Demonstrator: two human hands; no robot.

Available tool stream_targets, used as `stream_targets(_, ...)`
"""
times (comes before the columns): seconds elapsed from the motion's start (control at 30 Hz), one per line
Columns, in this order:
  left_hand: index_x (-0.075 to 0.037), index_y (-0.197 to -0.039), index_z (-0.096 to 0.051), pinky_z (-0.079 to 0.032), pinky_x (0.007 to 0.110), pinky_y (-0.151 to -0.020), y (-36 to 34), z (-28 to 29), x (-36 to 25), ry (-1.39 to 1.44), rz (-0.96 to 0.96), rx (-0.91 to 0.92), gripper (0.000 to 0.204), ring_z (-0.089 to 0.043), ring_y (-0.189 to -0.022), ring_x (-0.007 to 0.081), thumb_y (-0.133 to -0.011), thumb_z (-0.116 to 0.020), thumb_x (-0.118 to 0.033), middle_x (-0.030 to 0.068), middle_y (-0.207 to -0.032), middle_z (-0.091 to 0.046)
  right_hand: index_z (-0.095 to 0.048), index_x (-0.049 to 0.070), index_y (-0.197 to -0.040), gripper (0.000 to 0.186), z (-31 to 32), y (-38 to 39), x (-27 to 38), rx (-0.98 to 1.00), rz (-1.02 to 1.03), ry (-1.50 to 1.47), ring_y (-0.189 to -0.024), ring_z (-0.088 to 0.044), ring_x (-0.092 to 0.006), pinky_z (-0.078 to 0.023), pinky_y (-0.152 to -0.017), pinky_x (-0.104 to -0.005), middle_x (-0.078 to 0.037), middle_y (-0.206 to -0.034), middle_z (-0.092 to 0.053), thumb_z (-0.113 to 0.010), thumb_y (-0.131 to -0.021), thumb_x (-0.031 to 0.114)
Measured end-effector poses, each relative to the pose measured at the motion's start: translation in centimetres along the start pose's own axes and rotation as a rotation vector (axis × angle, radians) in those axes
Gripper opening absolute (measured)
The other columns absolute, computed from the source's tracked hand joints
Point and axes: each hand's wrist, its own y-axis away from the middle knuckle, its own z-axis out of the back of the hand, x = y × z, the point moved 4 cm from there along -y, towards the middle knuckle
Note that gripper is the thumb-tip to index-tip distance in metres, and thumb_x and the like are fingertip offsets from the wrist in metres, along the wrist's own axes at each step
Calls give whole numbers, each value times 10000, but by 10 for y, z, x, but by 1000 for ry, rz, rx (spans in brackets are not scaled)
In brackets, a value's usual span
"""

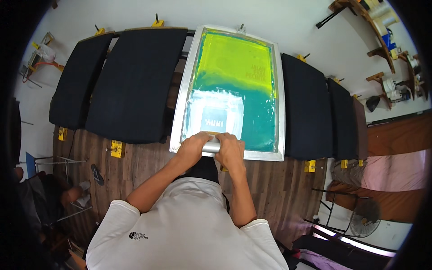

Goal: Applying ink to a garment using a screen printing frame and a squeegee.

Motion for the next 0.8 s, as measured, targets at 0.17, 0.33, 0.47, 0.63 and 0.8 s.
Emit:
stream_targets(0.17, 17, -1103, -660, -552, 446, -829, 3, -3, 0, -71, -33, -14, 350, -653, -965, 397, -773, -580, 103, 200, -1122, -643, -669, 55, -1099, 486, -4, 4, -2, -38, 72, -37, -1066, -617, -311, -467, -860, -472, -107, -1084, -679, -711, -622, -24)
stream_targets(0.33, 13, -1113, -667, -545, 446, -853, -1, -1, -1, -73, 2, 13, 376, -660, -970, 390, -764, -571, 117, 205, -1126, -653, -572, 7, -1248, 584, 12, 19, -9, -48, 167, -194, -1111, -584, -393, -469, -977, -434, -211, -1208, -603, -710, -681, -4)
stream_targets(0.47, 11, -1109, -663, -532, 455, -869, -7, 3, 1, -64, 12, 30, 396, -657, -970, 402, -747, -557, 130, 218, -1115, -660, -571, -18, -1229, 496, 27, 56, -34, -257, 169, -307, -1039, -623, -354, -497, -917, -400, -205, -1135, -628, -713, -757, 36)
stream_targets(0.63, 3, -1126, -647, -523, 465, -878, -4, 4, 0, -74, 21, 84, 426, -652, -969, 415, -733, -558, 142, 212, -1139, -653, -581, -45, -1124, 366, -2, 105, -94, -114, -439, -368, -866, -671, -280, -540, -747, -359, -193, -1007, -648, -688, -892, 216)
stream_targets(0.8, 14, -1101, -650, -542, 458, -825, -2, 4, -2, -102, -62, 30, 425, -655, -933, 407, -706, -581, 154, 206, -1120, -651, -609, 25, -1049, 453, -49, 120, -81, 151, -774, -1262, -823, -692, -212, -578, -698, -326, -95, -906, -684, -591, -968, 471)
